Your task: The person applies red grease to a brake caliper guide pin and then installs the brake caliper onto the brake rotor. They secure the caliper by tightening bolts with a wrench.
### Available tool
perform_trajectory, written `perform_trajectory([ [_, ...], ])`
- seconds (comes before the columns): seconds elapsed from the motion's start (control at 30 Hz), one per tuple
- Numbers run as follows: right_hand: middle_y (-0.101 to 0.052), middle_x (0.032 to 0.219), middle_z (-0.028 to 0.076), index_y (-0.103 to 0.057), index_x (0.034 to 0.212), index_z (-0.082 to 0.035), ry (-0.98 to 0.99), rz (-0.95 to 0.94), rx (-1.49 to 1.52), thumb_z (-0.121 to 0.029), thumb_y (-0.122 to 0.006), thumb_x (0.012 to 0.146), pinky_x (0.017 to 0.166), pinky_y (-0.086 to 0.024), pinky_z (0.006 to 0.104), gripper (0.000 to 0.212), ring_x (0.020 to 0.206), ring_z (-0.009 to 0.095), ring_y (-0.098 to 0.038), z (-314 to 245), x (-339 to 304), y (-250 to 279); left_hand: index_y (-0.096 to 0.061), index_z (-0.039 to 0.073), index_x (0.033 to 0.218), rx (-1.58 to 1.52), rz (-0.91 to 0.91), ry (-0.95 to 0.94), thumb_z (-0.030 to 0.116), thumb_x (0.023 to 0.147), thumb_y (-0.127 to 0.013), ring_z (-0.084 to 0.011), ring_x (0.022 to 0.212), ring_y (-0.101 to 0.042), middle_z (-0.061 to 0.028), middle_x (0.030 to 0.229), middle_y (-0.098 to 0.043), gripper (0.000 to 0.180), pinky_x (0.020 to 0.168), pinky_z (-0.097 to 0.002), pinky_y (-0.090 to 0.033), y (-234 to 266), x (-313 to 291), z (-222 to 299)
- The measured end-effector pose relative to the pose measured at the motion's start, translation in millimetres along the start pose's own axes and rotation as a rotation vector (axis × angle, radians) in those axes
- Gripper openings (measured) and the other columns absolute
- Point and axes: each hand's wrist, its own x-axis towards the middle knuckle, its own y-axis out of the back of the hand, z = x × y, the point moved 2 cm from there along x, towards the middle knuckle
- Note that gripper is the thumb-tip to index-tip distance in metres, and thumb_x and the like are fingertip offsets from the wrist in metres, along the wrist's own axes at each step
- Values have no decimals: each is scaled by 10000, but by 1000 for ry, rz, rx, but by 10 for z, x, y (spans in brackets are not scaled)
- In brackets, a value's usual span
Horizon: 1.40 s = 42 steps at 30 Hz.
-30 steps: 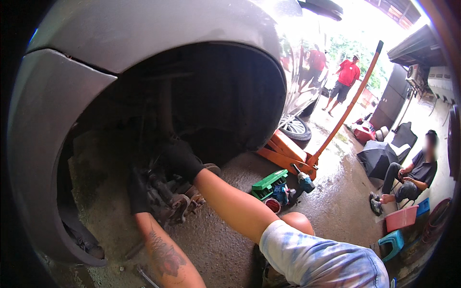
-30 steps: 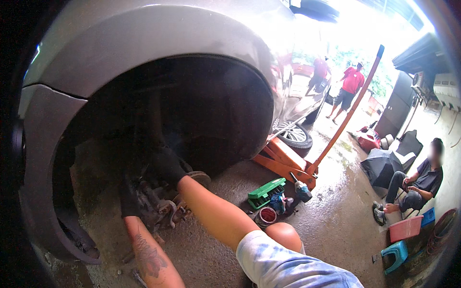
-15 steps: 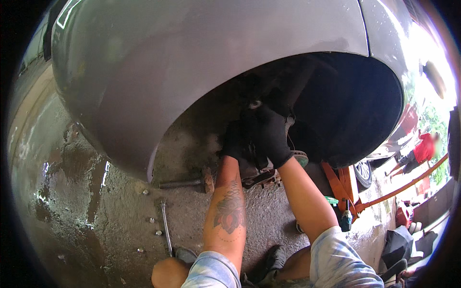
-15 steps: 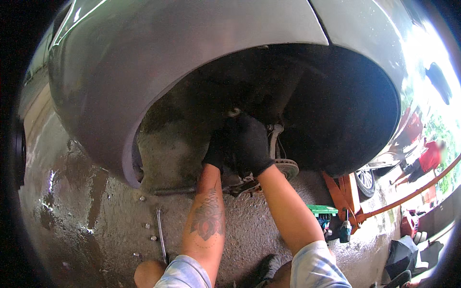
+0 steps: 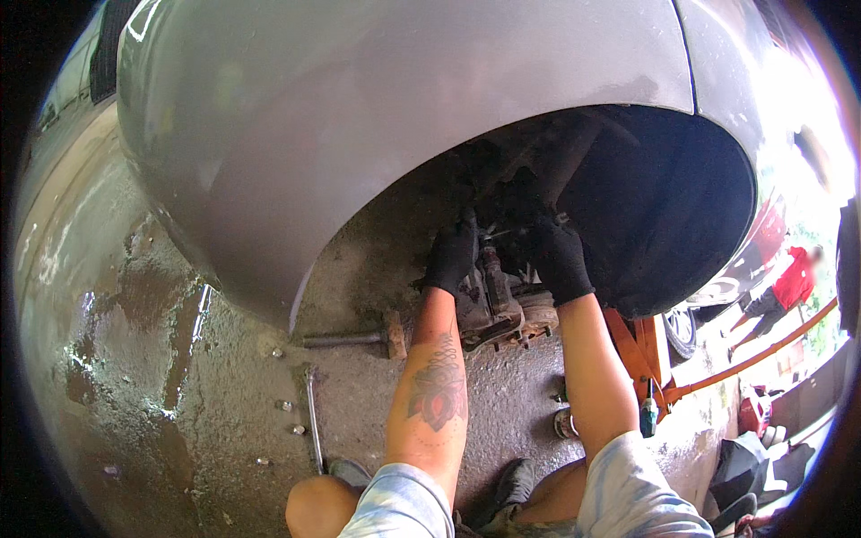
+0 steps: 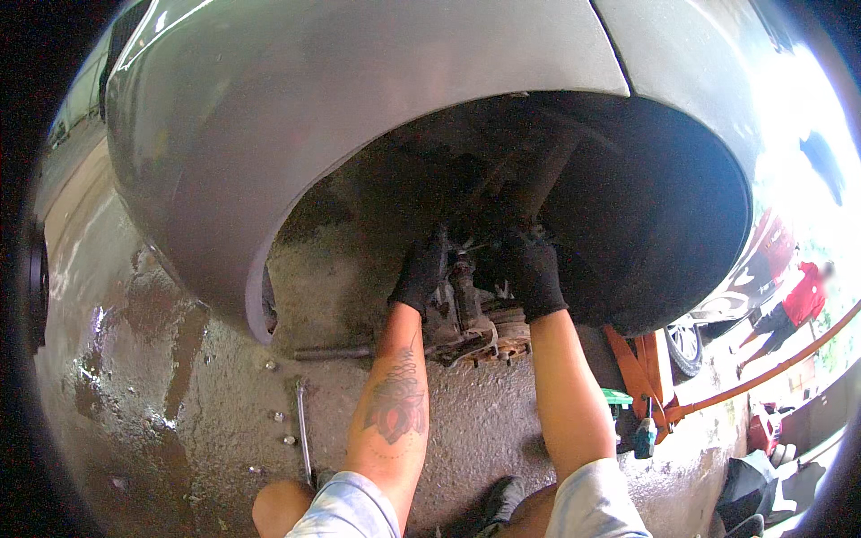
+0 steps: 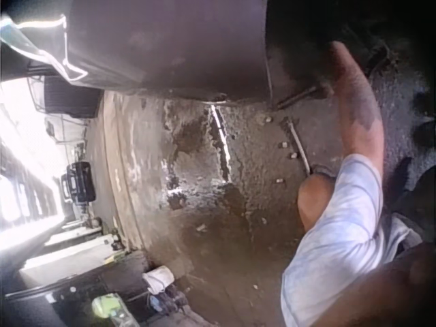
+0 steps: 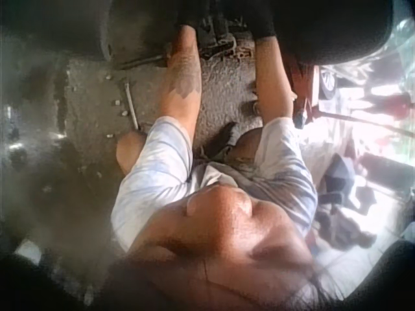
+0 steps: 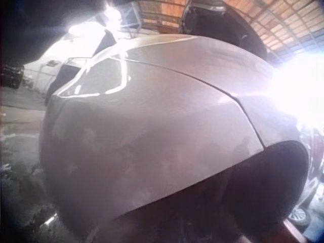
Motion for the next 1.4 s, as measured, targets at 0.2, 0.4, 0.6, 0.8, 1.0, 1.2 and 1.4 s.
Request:
perform_trajectory([
  [0.2,-663,951,199,-605,1123,-106,-133,-269,-33,-220,-640,808,693,-516,446,337,849,392,-637,-16,-28,77,-507,-17,1219,241,91,-193,232,954,-419,-418,928,-616,-278,1018,-625,375,789,-453,-485,44,5,-67],
  [0.4,-669,951,191,-589,1152,-106,-95,-138,133,-237,-655,814,696,-520,431,369,846,372,-649,-8,-26,43,-427,-14,1287,366,100,-333,39,848,-479,-477,839,-601,-328,955,-601,445,715,-519,-486,-42,164,-275],
  [0.6,-668,933,195,-645,1045,-52,-726,-88,857,-210,-659,791,716,-519,424,299,875,376,-640,-397,135,123,-485,31,1260,459,154,-352,91,839,-534,-449,872,-612,-276,984,-623,427,729,-495,-497,-49,52,-132],
  [0.8,-656,900,228,-658,948,4,-129,-176,211,-164,-658,809,695,-501,411,218,807,363,-657,-1070,428,9,-604,53,1113,442,-11,-415,236,847,-585,-386,981,-612,-209,1081,-639,324,822,-461,-491,-15,126,-204],
  [1.0,-664,929,217,-661,1002,-20,-169,-63,319,-179,-645,804,734,-507,421,254,855,381,-644,-749,381,-27,-619,-4,1068,129,162,-256,303,924,-491,-410,935,-625,-275,997,-635,363,800,-465,-492,-16,100,-113],
  [1.2,-659,1012,195,-540,1233,-101,-128,-211,123,-217,-657,807,716,-513,430,457,885,384,-642,-36,-18,62,-463,-17,1274,363,104,-332,137,904,-433,-467,998,-565,-317,1124,-557,402,873,-491,-456,44,17,-125],
  [1.4,-654,1038,190,-452,1313,-138,-307,-274,269,-289,-687,773,717,-518,458,607,893,402,-633,179,-48,-122,-357,-7,1376,428,-75,-200,70,894,-418,-481,1068,-527,-325,1232,-500,493,913,-508,-439,53,-51,99],
])
